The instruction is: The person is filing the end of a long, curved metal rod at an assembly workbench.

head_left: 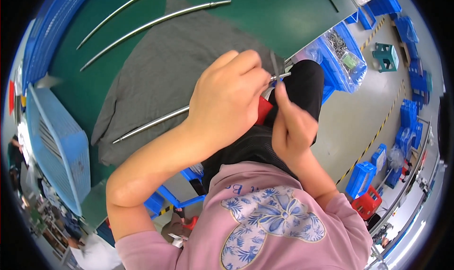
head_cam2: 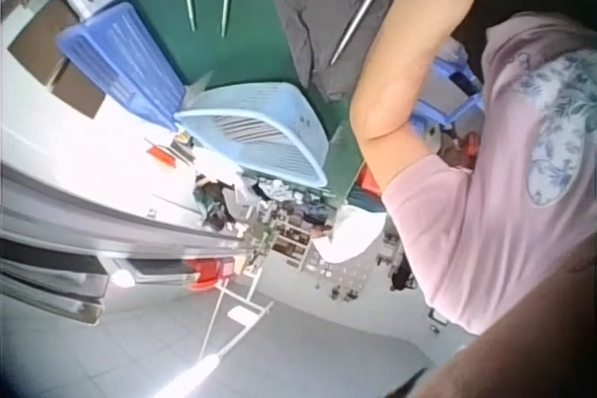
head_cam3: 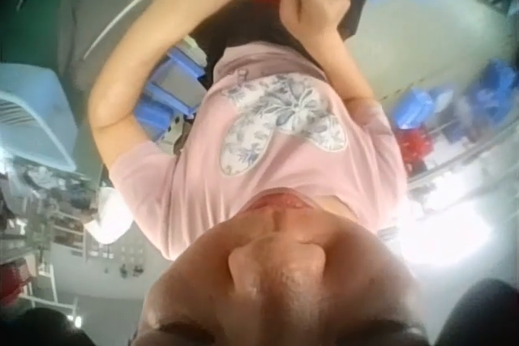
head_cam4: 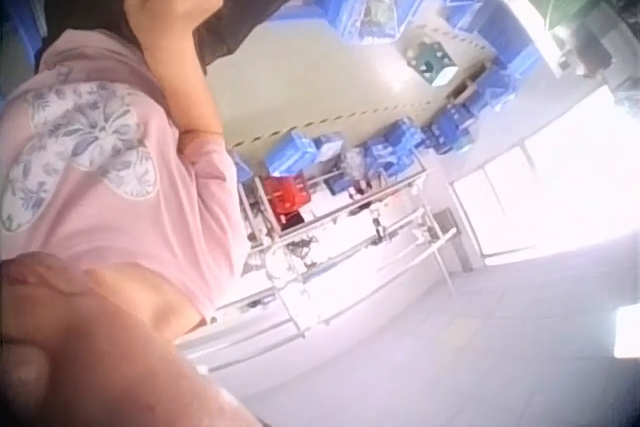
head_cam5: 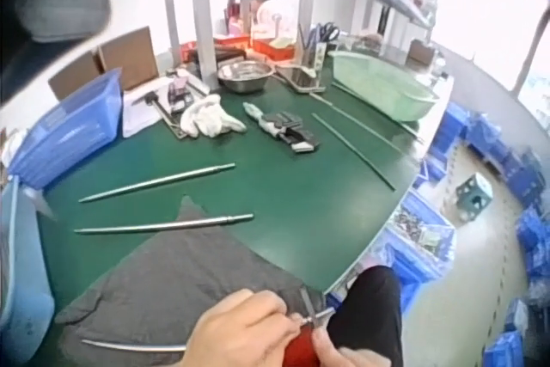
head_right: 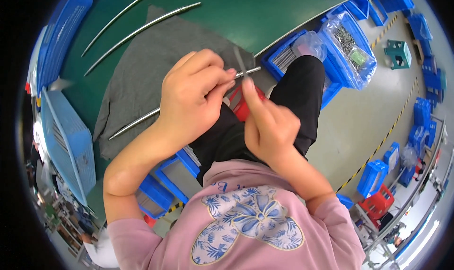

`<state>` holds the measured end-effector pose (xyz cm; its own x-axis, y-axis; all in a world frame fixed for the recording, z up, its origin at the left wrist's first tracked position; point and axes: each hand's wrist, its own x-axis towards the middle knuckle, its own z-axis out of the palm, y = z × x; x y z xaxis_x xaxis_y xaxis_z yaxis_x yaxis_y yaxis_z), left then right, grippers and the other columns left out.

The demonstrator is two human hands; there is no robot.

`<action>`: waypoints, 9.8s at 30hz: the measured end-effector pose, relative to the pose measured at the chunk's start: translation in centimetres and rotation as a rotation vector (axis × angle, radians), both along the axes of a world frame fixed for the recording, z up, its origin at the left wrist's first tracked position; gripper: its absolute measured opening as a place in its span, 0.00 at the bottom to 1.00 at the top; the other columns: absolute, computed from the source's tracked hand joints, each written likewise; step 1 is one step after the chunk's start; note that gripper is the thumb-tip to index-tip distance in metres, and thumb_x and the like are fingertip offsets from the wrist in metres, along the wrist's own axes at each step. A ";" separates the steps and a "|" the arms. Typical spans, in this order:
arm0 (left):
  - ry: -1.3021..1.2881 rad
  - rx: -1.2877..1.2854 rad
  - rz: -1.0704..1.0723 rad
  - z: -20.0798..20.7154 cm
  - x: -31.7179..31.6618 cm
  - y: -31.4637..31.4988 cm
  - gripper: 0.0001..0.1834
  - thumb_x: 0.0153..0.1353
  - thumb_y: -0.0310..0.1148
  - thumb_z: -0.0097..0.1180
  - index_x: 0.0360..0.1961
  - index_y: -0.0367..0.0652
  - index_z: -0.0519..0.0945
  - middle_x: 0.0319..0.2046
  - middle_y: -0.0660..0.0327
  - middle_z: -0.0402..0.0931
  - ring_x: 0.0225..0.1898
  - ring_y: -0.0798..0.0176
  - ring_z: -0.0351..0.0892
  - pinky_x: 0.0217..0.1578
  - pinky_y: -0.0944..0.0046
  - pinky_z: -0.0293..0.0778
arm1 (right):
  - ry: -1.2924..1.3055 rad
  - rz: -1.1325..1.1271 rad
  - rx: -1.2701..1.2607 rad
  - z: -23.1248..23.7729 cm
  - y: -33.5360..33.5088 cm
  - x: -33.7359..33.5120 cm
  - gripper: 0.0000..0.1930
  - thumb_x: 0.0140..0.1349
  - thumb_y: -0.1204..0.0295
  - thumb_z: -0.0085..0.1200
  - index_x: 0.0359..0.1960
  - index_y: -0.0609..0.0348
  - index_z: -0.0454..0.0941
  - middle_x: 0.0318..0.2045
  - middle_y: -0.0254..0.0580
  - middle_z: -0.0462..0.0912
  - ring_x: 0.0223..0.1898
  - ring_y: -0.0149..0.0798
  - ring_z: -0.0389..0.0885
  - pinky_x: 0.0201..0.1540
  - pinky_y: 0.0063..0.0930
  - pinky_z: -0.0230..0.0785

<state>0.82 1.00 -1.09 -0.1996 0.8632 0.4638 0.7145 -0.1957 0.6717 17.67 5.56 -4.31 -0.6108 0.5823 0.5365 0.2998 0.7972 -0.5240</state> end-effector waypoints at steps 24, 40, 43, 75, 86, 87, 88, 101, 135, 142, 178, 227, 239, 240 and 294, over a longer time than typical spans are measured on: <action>0.035 -0.072 -0.010 0.5 -0.7 -0.3 0.08 0.46 0.14 0.65 0.25 0.34 0.78 0.25 0.59 0.74 0.24 0.62 0.74 0.23 0.68 0.70 | -0.001 -0.054 -0.021 -1.2 -2.0 0.4 0.29 0.39 0.83 0.52 0.50 0.63 0.82 0.12 0.32 0.60 0.10 0.32 0.61 0.15 0.26 0.57; 0.041 -0.054 -0.010 0.5 -0.9 0.0 0.09 0.42 0.19 0.64 0.23 0.39 0.77 0.24 0.60 0.72 0.25 0.55 0.73 0.25 0.59 0.69 | 0.169 -0.068 0.049 -4.6 -1.3 -1.1 0.29 0.40 0.84 0.53 0.52 0.64 0.80 0.13 0.33 0.60 0.11 0.33 0.59 0.15 0.27 0.56; 0.052 -0.051 -0.018 0.5 -0.9 -0.2 0.09 0.41 0.18 0.64 0.24 0.39 0.77 0.24 0.60 0.72 0.25 0.54 0.73 0.25 0.59 0.69 | 0.227 -0.043 0.123 -3.3 0.6 -3.3 0.29 0.38 0.85 0.53 0.50 0.64 0.81 0.12 0.33 0.62 0.10 0.31 0.61 0.14 0.23 0.57; 0.019 -0.043 0.000 0.7 -0.7 -0.2 0.09 0.41 0.18 0.64 0.23 0.39 0.76 0.24 0.59 0.72 0.25 0.53 0.72 0.26 0.58 0.69 | 0.102 0.088 -0.059 -1.0 -0.5 0.2 0.25 0.46 0.88 0.50 0.51 0.73 0.78 0.17 0.43 0.76 0.14 0.36 0.71 0.21 0.23 0.63; 0.064 -0.052 -0.022 0.9 -0.8 -0.1 0.08 0.42 0.18 0.64 0.23 0.38 0.76 0.24 0.59 0.72 0.26 0.54 0.73 0.26 0.60 0.69 | 0.178 0.019 0.054 -1.5 0.5 -1.3 0.26 0.42 0.82 0.54 0.50 0.66 0.81 0.11 0.30 0.65 0.10 0.31 0.62 0.15 0.26 0.57; 0.038 -0.034 -0.004 0.5 -0.9 0.1 0.08 0.41 0.18 0.64 0.23 0.38 0.77 0.25 0.59 0.72 0.26 0.54 0.73 0.26 0.60 0.69 | 0.168 0.019 0.042 -1.0 1.2 -2.4 0.27 0.42 0.82 0.54 0.50 0.66 0.81 0.11 0.31 0.65 0.10 0.31 0.62 0.15 0.26 0.57; 0.040 -0.036 -0.009 0.5 -0.9 0.0 0.08 0.41 0.18 0.64 0.23 0.38 0.77 0.25 0.59 0.72 0.26 0.54 0.73 0.26 0.60 0.69 | 0.158 0.019 0.032 -0.7 1.4 -2.9 0.27 0.42 0.82 0.54 0.50 0.66 0.81 0.11 0.31 0.65 0.10 0.31 0.62 0.15 0.26 0.57; 0.045 -0.053 -0.007 0.7 -0.7 -0.3 0.09 0.41 0.17 0.65 0.22 0.38 0.77 0.24 0.60 0.72 0.24 0.55 0.73 0.25 0.61 0.69 | 0.212 0.030 0.093 -3.2 0.9 -2.1 0.32 0.37 0.81 0.50 0.52 0.64 0.80 0.10 0.30 0.62 0.09 0.30 0.59 0.14 0.24 0.54; 0.038 -0.073 -0.003 1.0 -0.8 -0.5 0.10 0.41 0.17 0.65 0.22 0.38 0.75 0.23 0.58 0.72 0.24 0.54 0.72 0.24 0.60 0.68 | 0.190 0.006 -0.004 -1.6 -0.4 -1.0 0.30 0.42 0.82 0.50 0.53 0.61 0.80 0.10 0.32 0.66 0.08 0.32 0.62 0.13 0.25 0.56; 0.064 -0.069 -0.004 0.9 -1.0 -0.5 0.09 0.42 0.18 0.65 0.21 0.38 0.75 0.23 0.59 0.71 0.24 0.54 0.72 0.24 0.61 0.68 | -0.171 0.078 -0.143 3.4 0.2 -0.5 0.26 0.46 0.87 0.48 0.52 0.70 0.78 0.17 0.42 0.76 0.14 0.35 0.70 0.21 0.23 0.63; 0.116 -0.062 -0.039 1.3 -1.2 -0.1 0.10 0.42 0.17 0.66 0.23 0.38 0.76 0.24 0.59 0.73 0.24 0.56 0.74 0.24 0.62 0.69 | 0.191 0.009 0.132 -2.8 1.1 -3.3 0.26 0.41 0.79 0.53 0.49 0.62 0.83 0.20 0.34 0.80 0.11 0.28 0.67 0.16 0.22 0.60; 0.148 -0.104 0.005 1.3 -1.0 -0.8 0.12 0.40 0.17 0.68 0.29 0.38 0.81 0.25 0.60 0.73 0.23 0.59 0.74 0.23 0.63 0.69 | 0.165 0.106 -0.100 -3.6 -2.4 3.5 0.31 0.38 0.83 0.53 0.52 0.70 0.78 0.12 0.32 0.60 0.10 0.32 0.60 0.15 0.26 0.54; 0.157 -0.036 -0.023 1.2 -0.7 -0.9 0.12 0.38 0.17 0.66 0.26 0.39 0.79 0.25 0.60 0.72 0.24 0.58 0.73 0.23 0.62 0.68 | 0.244 -0.053 -0.239 0.4 2.5 -1.4 0.25 0.44 0.83 0.61 0.49 0.59 0.82 0.13 0.32 0.67 0.11 0.28 0.63 0.15 0.22 0.54; 0.168 -0.031 -0.032 1.3 -0.6 -1.1 0.12 0.38 0.18 0.66 0.26 0.39 0.78 0.25 0.60 0.72 0.24 0.58 0.73 0.23 0.62 0.68 | 0.243 0.013 -0.268 0.6 2.8 -1.5 0.23 0.43 0.82 0.63 0.46 0.58 0.83 0.12 0.31 0.68 0.11 0.26 0.63 0.15 0.21 0.54; 0.153 -0.049 -0.099 1.3 -1.0 -1.3 0.13 0.38 0.18 0.66 0.28 0.38 0.80 0.26 0.57 0.73 0.26 0.55 0.74 0.25 0.61 0.69 | 0.298 0.026 -0.500 1.0 2.6 -1.6 0.06 0.58 0.83 0.54 0.37 0.64 0.79 0.16 0.30 0.73 0.16 0.19 0.70 0.19 0.16 0.60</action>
<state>-0.21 -0.28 0.20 -0.0429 0.8973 0.4393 0.7882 -0.2397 0.5668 16.11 8.17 -3.36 -0.4930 0.7961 0.3511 0.0654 0.4363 -0.8974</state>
